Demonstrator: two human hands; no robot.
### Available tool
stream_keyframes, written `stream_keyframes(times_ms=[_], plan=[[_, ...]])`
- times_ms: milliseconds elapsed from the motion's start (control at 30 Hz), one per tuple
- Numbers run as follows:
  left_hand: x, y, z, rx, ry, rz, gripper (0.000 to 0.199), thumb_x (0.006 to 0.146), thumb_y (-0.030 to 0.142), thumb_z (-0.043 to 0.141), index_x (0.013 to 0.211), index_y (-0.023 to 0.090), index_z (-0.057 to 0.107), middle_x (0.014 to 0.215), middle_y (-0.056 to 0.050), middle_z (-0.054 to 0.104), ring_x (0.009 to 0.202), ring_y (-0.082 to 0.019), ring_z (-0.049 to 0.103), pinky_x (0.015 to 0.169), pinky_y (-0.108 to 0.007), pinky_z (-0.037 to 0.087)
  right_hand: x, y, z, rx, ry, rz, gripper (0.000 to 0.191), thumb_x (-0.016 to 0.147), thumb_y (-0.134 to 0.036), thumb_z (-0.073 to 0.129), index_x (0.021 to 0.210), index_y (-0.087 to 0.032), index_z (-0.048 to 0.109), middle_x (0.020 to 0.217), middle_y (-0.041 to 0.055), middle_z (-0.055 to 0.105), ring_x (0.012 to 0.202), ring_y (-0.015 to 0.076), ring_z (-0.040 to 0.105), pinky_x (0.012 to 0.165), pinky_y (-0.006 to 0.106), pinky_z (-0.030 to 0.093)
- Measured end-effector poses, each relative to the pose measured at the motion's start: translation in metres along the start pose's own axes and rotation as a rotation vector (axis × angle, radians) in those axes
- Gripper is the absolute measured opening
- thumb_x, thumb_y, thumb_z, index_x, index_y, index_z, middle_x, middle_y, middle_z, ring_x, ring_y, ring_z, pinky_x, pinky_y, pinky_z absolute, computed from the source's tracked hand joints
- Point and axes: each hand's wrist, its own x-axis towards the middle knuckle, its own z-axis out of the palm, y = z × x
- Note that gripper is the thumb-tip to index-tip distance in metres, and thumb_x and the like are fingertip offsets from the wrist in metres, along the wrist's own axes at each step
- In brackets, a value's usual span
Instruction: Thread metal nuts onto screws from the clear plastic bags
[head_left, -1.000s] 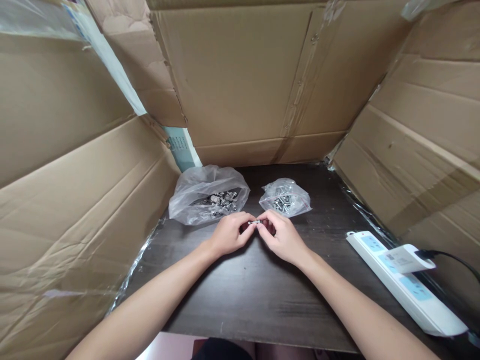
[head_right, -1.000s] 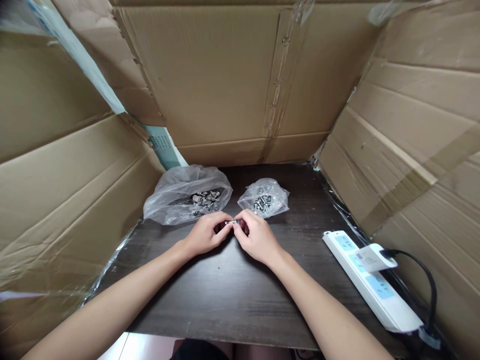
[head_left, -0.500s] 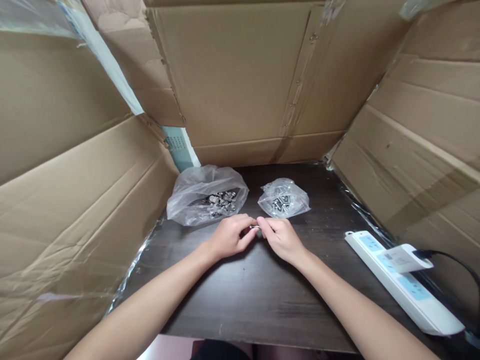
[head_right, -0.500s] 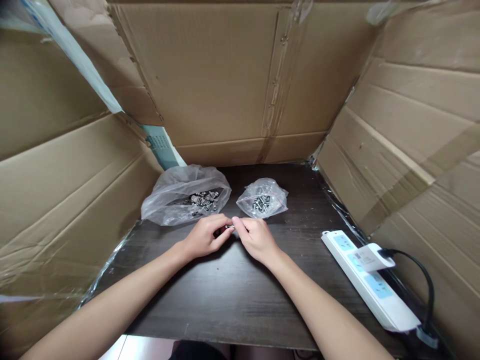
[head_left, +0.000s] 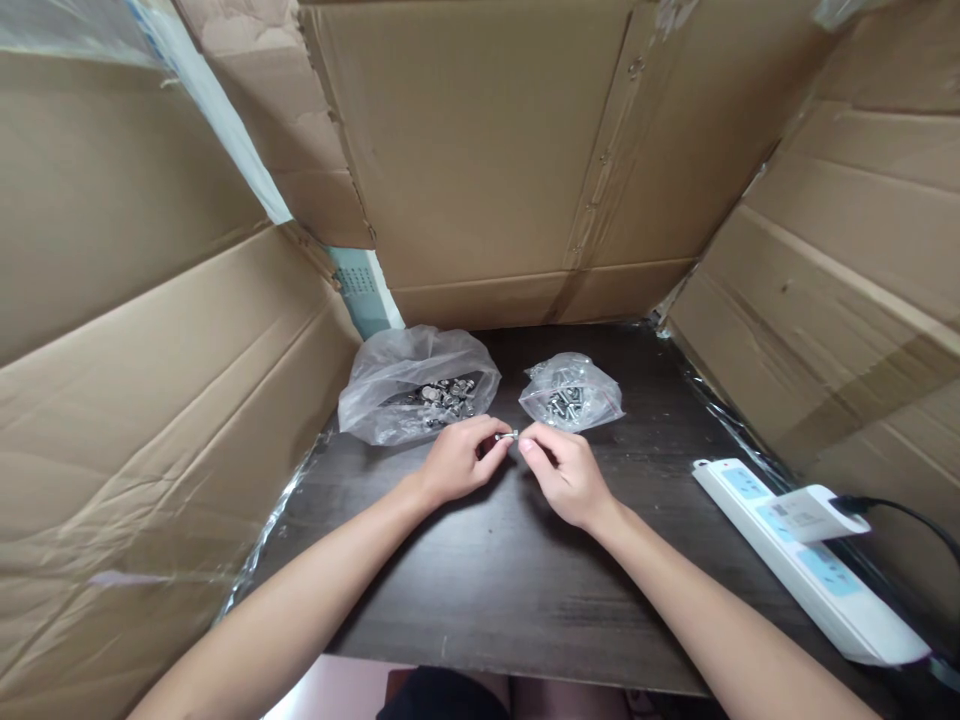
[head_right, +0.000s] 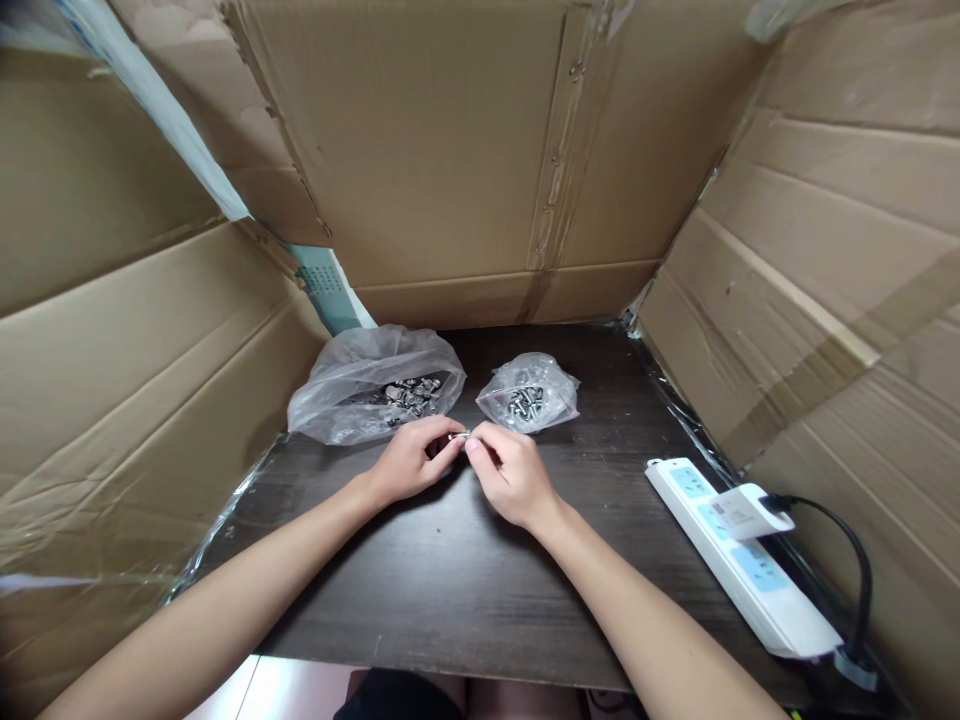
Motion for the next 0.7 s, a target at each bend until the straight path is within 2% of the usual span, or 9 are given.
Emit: stream_keyframes(times_ms=[67,133,333,400,500,700], plan=[[0.000,0.000,0.000,-0.002,0.004,-0.001,0.020,0.099,0.027,0.052,0.101,0.017,0.069,0.091,-0.007,0.073,0.078,-0.018,0.065,0.072,-0.028,0.049,0.001,0.002,0.000,-0.034,0.066,0.012,0.016,0.096,-0.028,0.050,0.097,-0.020,0.063,0.071,0.0008,0.059,0.060,0.0155,0.053,0.060,0.028,0.042],[0.000,0.000,0.000,-0.003,0.016,-0.008,0.019,0.099,0.026,0.052,0.101,0.017,0.069,0.092,-0.007,0.073,0.079,-0.018,0.066,0.072,-0.028,0.049,0.001,0.004,0.000,-0.065,0.077,0.017,0.017,0.092,-0.025,0.053,0.105,-0.020,0.063,0.072,0.0003,0.058,0.062,0.0158,0.053,0.060,0.028,0.043],[0.000,-0.001,0.001,0.016,0.010,-0.009,0.017,0.099,0.025,0.053,0.099,0.018,0.069,0.093,-0.006,0.074,0.081,-0.018,0.067,0.074,-0.028,0.049,0.003,0.009,0.000,-0.078,0.028,0.053,0.013,0.091,-0.025,0.054,0.096,-0.019,0.064,0.066,-0.0019,0.054,0.058,0.0145,0.051,0.059,0.027,0.041],[0.000,-0.001,0.001,0.019,0.027,-0.018,0.018,0.099,0.026,0.054,0.099,0.017,0.069,0.091,-0.006,0.073,0.079,-0.018,0.066,0.073,-0.028,0.049,0.002,0.010,0.001,-0.103,-0.046,0.059,0.014,0.091,-0.023,0.053,0.083,-0.020,0.064,0.065,-0.0012,0.057,0.058,0.0142,0.051,0.059,0.027,0.039],[0.001,-0.002,0.001,0.034,0.075,-0.046,0.018,0.098,0.028,0.055,0.098,0.017,0.069,0.085,-0.006,0.071,0.073,-0.017,0.064,0.070,-0.028,0.049,0.001,0.011,0.004,-0.174,-0.146,0.035,0.027,0.090,-0.021,0.054,0.063,-0.020,0.055,0.062,-0.0003,0.058,0.057,0.0136,0.050,0.058,0.027,0.035],[0.001,-0.004,0.001,0.029,0.074,-0.040,0.018,0.098,0.028,0.055,0.097,0.016,0.069,0.083,-0.005,0.071,0.072,-0.017,0.064,0.068,-0.027,0.048,0.001,0.012,0.008,-0.150,-0.068,0.063,0.032,0.089,-0.021,0.053,0.058,-0.020,0.047,0.057,-0.0014,0.052,0.054,0.0133,0.046,0.056,0.027,0.033]])
